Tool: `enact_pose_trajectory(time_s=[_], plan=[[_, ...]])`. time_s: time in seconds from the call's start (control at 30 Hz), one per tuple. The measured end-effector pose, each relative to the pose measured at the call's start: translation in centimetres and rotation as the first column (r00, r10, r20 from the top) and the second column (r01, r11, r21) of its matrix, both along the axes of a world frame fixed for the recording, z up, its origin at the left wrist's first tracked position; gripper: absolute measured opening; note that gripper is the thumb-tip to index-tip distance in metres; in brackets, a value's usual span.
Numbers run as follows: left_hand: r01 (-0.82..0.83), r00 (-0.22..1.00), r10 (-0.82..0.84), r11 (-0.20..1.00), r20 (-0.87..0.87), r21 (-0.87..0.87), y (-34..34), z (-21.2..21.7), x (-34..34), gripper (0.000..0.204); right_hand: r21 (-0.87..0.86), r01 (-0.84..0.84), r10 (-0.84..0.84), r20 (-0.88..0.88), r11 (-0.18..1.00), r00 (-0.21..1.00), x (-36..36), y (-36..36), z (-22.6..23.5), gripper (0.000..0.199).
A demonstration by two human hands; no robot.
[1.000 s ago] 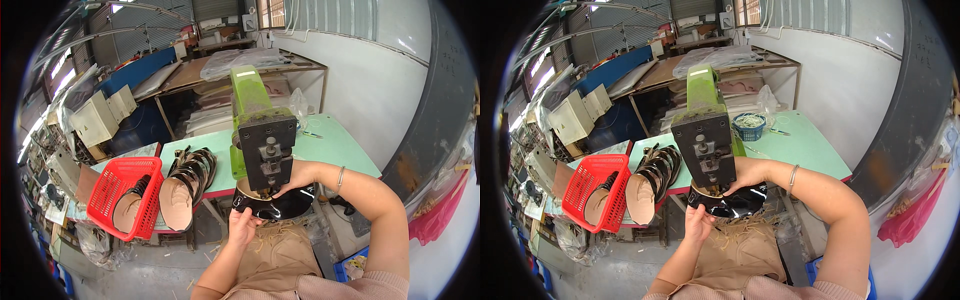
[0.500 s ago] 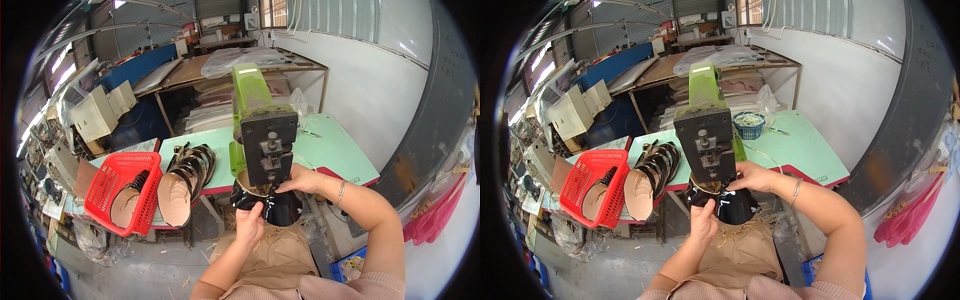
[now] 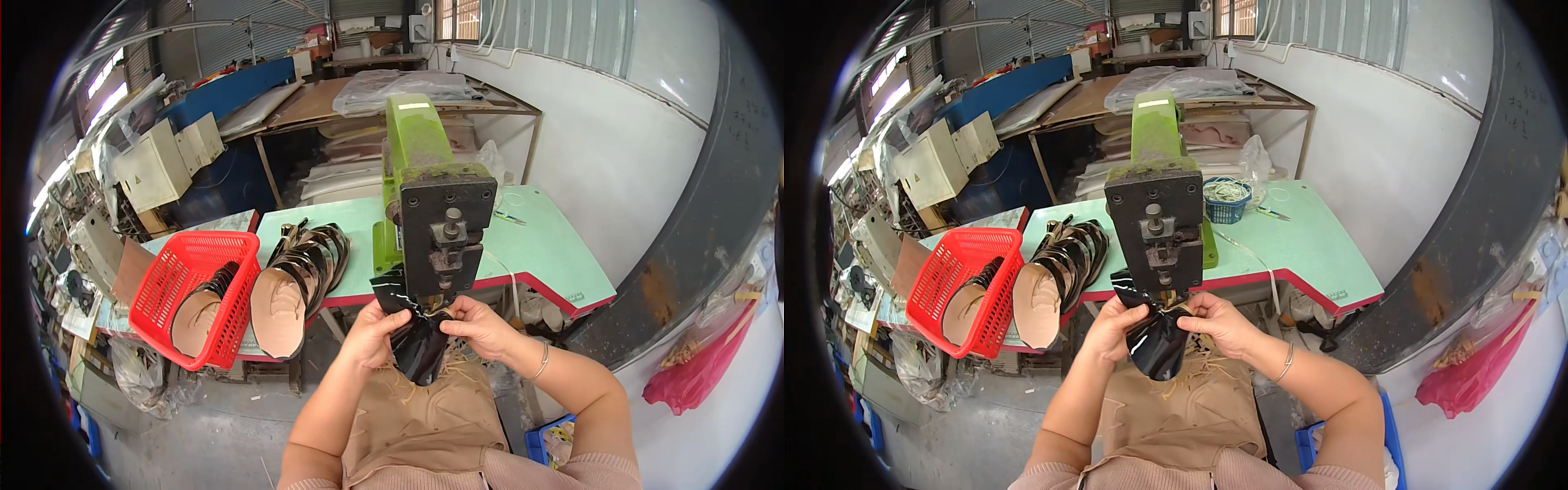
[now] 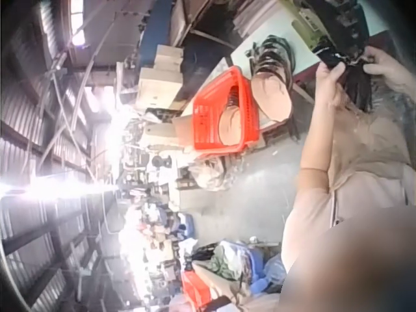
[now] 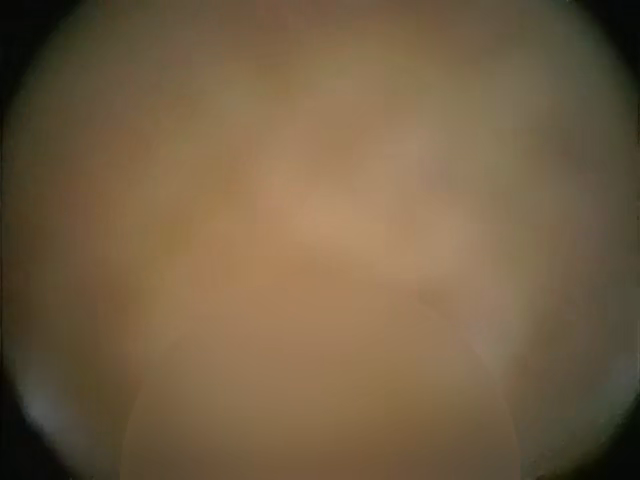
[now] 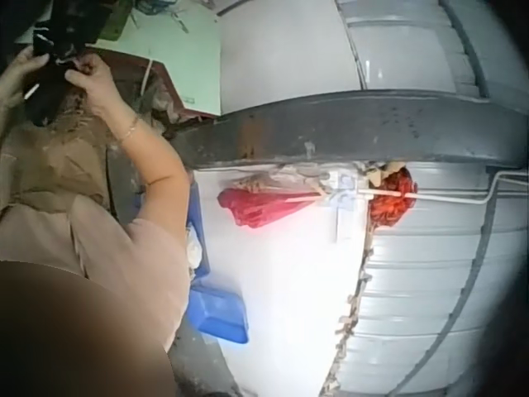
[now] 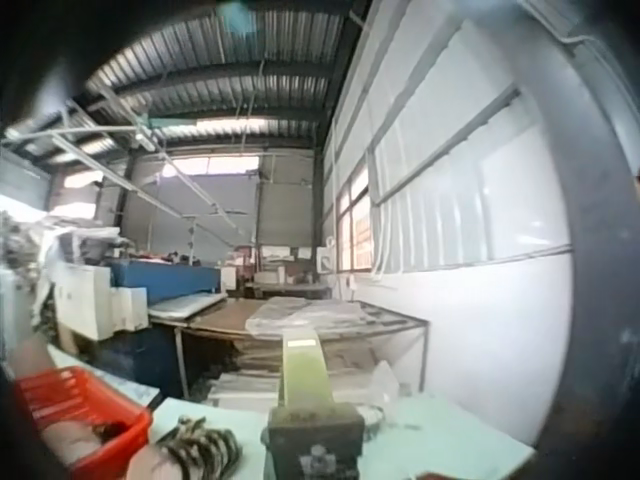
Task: Using a specialized manufacturing machine to attach components to sandals.
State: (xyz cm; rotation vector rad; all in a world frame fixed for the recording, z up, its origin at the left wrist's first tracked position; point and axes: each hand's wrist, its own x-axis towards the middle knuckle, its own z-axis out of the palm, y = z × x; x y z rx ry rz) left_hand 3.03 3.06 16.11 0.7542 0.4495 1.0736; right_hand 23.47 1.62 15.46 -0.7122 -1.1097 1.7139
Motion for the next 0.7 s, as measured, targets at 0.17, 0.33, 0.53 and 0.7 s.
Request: enact_pose_trajectory(time_s=[0.17, 0.33, 0.53, 0.7], plan=[[0.041, 0.996, -0.038, 0.998, -0.082, 0.042, 0.8, 0.6, -1.4, 0.022, 0.043, 0.041, -0.047, 0.153, 0.998, 0.987, -0.4, -0.3, 0.5, 0.020], [0.006, 0.998, -0.003, 0.998, -0.065, 0.058, -0.2, 0.6, -1.5, 0.024, 0.092, 0.049, -0.075, 0.303, 0.995, 0.950, -0.4, -0.5, 1.9, 0.023], [-0.067, 0.994, 0.067, 0.998, 0.088, -0.001, -1.9, -2.8, -0.3, 0.031, 0.227, -0.011, -0.092, 0.437, 0.974, 0.895, -0.3, -0.1, 5.1, 0.037], [-0.146, 0.973, 0.149, 0.989, 0.178, -0.030, -3.3, -4.7, 0.6, 0.034, 0.462, -0.122, -0.209, 0.601, 0.878, 0.772, -0.8, 1.1, 6.5, 0.053]])
